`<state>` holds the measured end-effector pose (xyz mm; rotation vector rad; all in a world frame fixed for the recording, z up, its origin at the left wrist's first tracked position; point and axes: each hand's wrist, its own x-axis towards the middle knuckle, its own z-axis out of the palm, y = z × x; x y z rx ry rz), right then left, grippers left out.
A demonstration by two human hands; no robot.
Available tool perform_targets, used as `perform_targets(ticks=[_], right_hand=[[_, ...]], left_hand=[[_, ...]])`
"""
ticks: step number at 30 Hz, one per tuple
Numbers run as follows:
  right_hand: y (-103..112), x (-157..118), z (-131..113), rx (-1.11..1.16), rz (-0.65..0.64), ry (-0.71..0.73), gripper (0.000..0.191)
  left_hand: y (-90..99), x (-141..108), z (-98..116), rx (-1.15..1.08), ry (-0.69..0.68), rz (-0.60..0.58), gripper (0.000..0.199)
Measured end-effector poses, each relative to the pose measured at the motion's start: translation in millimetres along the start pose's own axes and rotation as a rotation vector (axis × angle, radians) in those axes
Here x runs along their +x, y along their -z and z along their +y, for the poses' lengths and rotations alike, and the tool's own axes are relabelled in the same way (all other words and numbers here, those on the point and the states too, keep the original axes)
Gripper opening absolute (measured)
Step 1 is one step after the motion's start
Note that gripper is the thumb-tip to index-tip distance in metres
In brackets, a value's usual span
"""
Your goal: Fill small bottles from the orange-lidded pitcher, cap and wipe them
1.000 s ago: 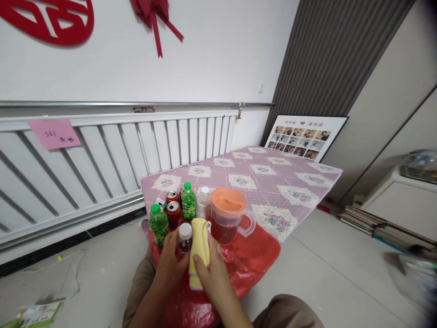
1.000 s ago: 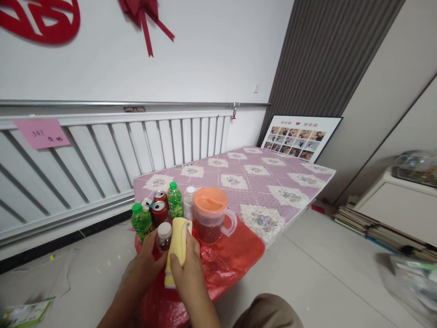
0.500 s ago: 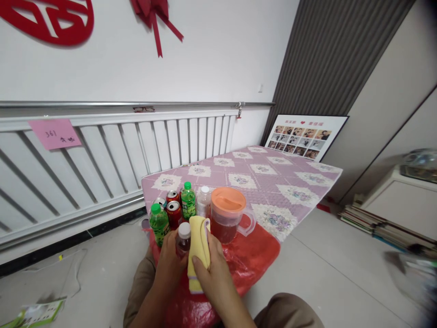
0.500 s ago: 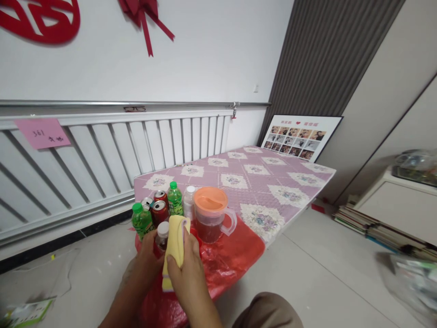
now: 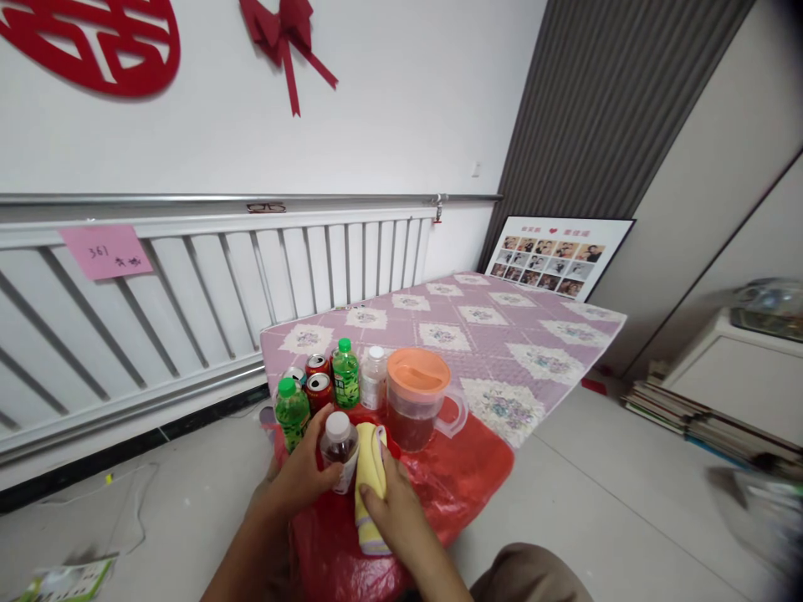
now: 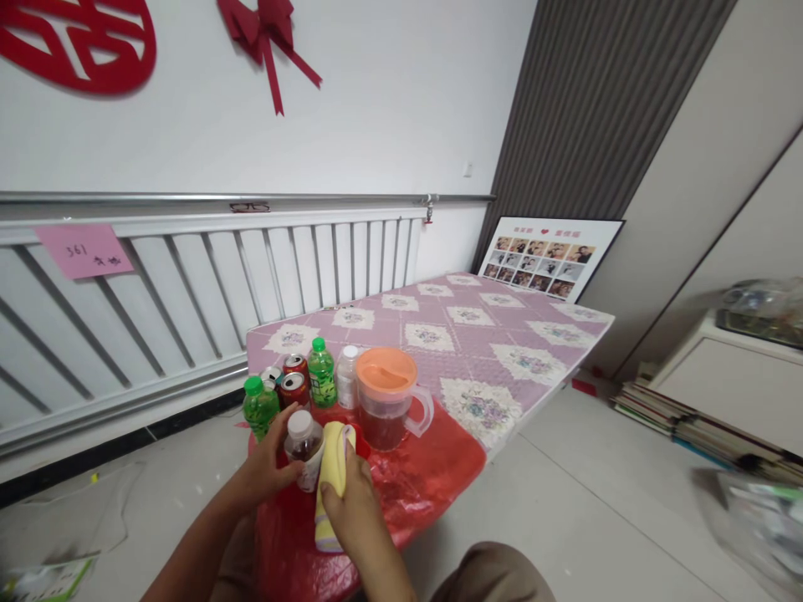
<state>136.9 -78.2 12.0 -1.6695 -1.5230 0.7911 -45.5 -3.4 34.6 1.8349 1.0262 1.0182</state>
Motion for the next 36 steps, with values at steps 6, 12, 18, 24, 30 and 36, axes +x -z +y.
perform_targets(ticks=[6,12,18,24,30,36], right_hand=[[2.7,-5.8,-11.2,0.059,0.089,0.067,0.071],[11.5,-9.8,-40.0,0.056,0.112,0.163,0.074],[0.2,0.5,-11.8,-0.010,0.076,0.068,0.070],[-4.8,-3.6,-2.3,0.017,0.072,0.062,0.070],[5.0,-10.4,-38.6,0.034,0.138,0.168,0.074],[-0.4,-5.2,-29.5,0.004,0.116,0.113,0.071]], left_hand=[[0.4,3.8,5.1,0.014,0.032,-0.065,0.068],[-23.7,-5.4,2.8,0.088,-0.011,0.161,0.061],[-22.2,-10.7,5.7,0.193,-0.012,0.214,0.059],[-11.8,-14.3,1.1,0.079,-0.024,0.105,0.061],[-18.0,-17.0,10.7,0.189,0.032,0.199,0.057],[-23.6,-17.7,3.4,0.291,0.013,0.282,0.056]])
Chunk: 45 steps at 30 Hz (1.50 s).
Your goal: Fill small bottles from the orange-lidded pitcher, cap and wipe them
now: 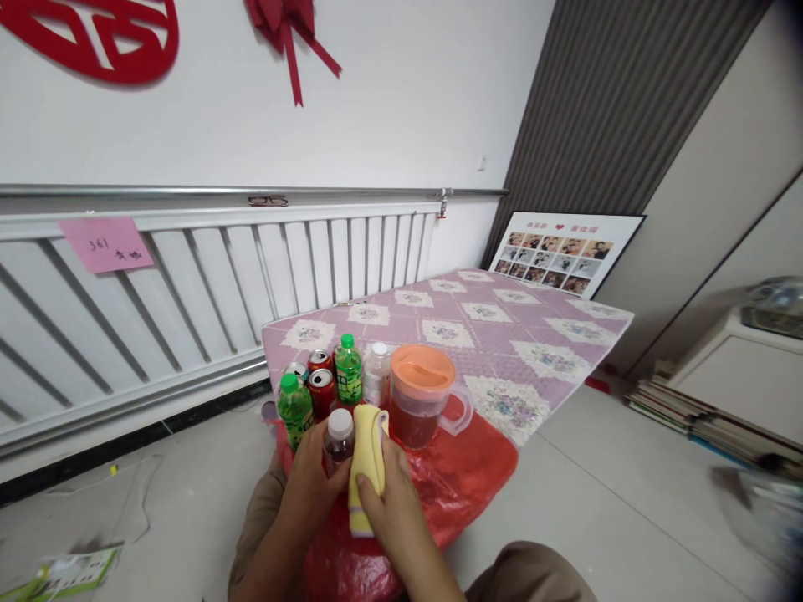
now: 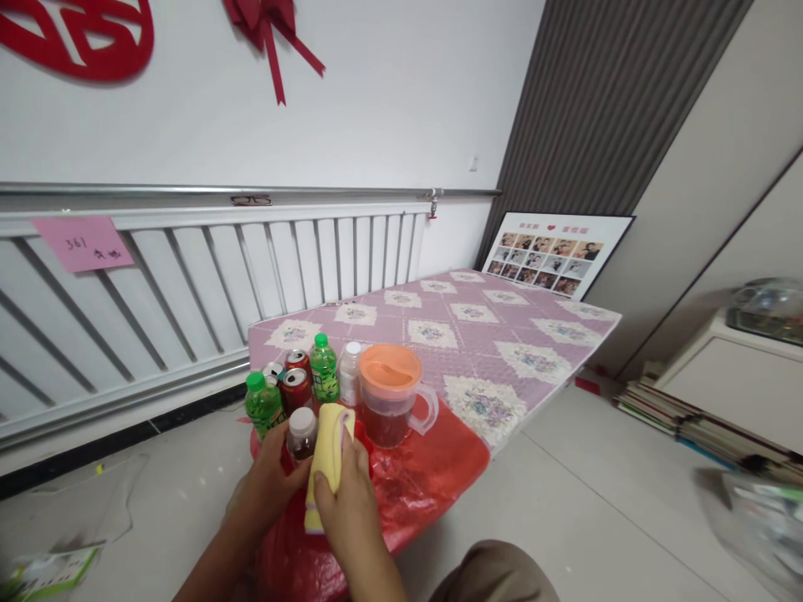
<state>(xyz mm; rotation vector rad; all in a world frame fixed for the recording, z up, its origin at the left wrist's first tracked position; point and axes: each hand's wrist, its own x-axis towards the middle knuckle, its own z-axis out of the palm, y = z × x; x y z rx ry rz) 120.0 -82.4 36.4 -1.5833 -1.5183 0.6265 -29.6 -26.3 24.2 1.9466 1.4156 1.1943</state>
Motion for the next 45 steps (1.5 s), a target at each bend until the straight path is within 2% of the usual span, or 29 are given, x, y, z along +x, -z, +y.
perform_targets(ticks=[3,6,12,15,24,27,30,34,37,41,45], right_hand=[[-6.0,-0.1,17.0,-0.008,-0.046,-0.051,0.073],[-6.5,-2.2,22.7,-0.003,-0.069,-0.083,0.075],[6.2,-8.4,-4.1,0.036,-0.015,0.028,0.072],[5.9,-7.8,-11.1,0.041,-0.004,0.049,0.074],[-5.8,-6.5,25.4,-0.008,-0.089,-0.111,0.071],[-2.1,-8.8,19.3,0.016,-0.068,-0.096,0.070],[3.7,-9.5,2.8,0.063,0.004,0.002,0.069],[5.4,-6.4,-9.5,0.063,0.031,0.079,0.074],[-0.4,-3.0,1.0,0.038,-0.002,-0.015,0.070],[-8.1,-2.8,23.9,0.019,-0.110,-0.162,0.069],[-6.7,-7.0,23.6,0.092,-0.040,-0.139,0.066]], left_hand=[[-4.1,0.9,-8.6,0.013,-0.009,0.011,0.058],[-5.4,1.3,-12.0,0.019,-0.021,0.013,0.061],[-3.9,0.1,-7.0,0.022,-0.029,0.026,0.056],[-3.7,0.0,-6.2,0.012,-0.016,0.024,0.057],[-3.6,0.4,-5.3,0.030,-0.013,0.032,0.057],[-2.7,0.7,-1.6,0.026,-0.009,0.040,0.056],[-0.6,1.3,3.9,-0.002,0.003,0.044,0.055],[1.3,1.5,8.5,-0.065,0.098,-0.017,0.057],[-0.1,1.6,5.8,-0.070,0.117,-0.034,0.059],[-2.9,1.5,2.0,-0.013,0.095,-0.017,0.059],[-3.1,0.4,5.8,-0.018,0.120,0.021,0.059]])
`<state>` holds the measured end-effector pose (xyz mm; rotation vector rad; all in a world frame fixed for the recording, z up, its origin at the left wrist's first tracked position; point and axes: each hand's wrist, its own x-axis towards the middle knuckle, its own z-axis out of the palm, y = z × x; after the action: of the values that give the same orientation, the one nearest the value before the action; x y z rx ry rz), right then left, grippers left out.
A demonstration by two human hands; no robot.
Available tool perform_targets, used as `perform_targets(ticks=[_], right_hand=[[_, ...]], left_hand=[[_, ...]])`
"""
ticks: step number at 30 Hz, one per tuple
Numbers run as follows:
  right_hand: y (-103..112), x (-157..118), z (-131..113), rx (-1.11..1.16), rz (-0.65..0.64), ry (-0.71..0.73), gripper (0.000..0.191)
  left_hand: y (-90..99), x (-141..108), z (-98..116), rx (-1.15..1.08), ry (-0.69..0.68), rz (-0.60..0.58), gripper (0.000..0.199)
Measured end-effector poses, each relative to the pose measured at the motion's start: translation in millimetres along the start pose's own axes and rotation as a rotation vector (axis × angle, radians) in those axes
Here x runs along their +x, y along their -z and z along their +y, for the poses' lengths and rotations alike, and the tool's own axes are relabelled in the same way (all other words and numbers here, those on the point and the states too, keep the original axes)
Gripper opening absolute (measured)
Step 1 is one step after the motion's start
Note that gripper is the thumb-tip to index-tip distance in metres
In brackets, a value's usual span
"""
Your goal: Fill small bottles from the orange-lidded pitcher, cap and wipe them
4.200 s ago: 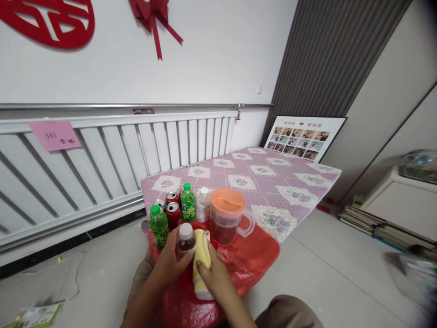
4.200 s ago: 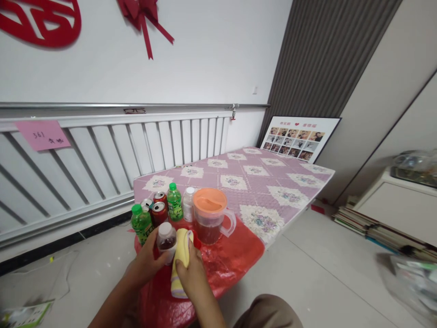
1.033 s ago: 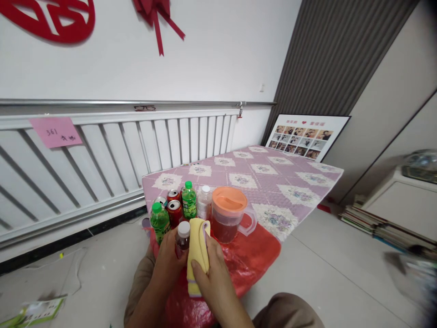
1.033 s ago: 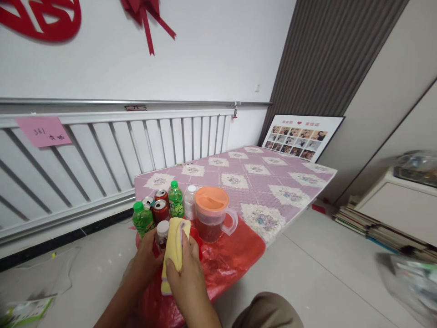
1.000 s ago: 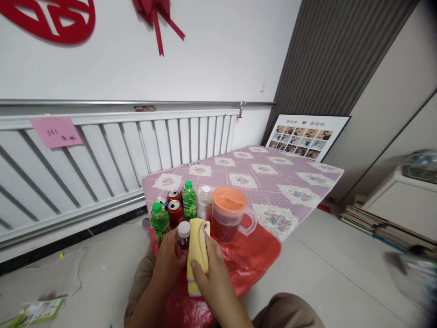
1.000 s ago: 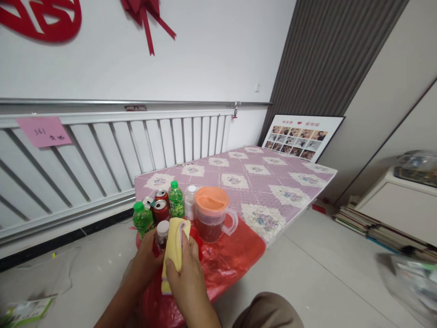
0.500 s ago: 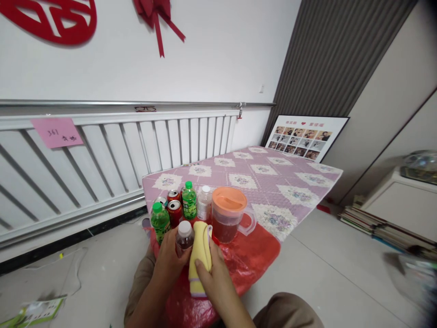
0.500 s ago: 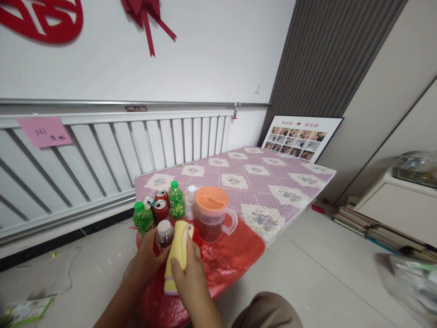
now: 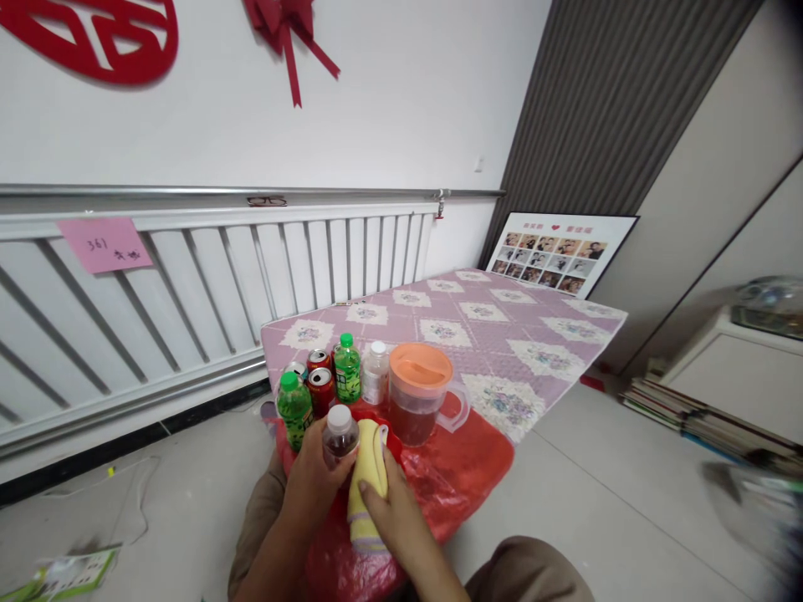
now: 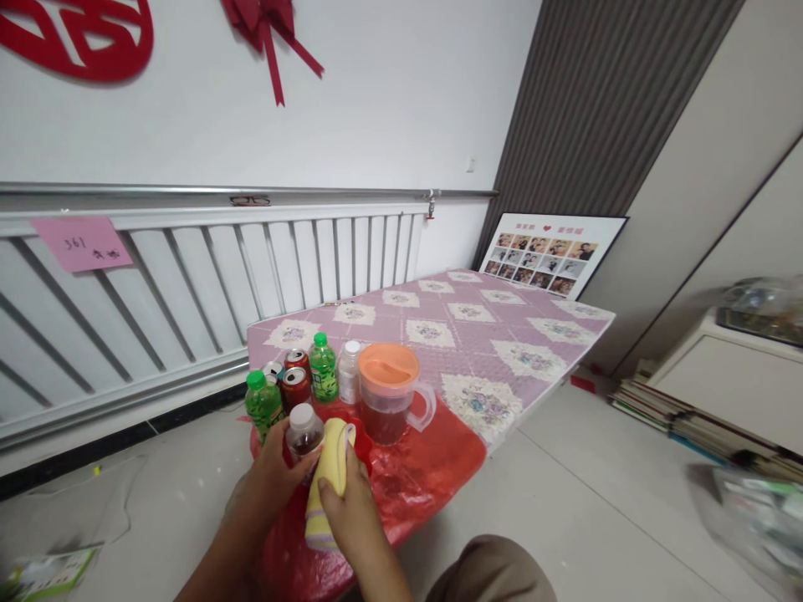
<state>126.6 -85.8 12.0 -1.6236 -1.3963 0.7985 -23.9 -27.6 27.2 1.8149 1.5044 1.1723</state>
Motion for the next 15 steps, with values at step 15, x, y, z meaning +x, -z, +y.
perform_targets(ticks=[15], right_hand=[[-8.0,6.4,12.1,-0.044,0.023,0.022,0.067]], left_hand=[[9.6,-9.8,1.6,-0.090,0.010,-0.058,0.056]])
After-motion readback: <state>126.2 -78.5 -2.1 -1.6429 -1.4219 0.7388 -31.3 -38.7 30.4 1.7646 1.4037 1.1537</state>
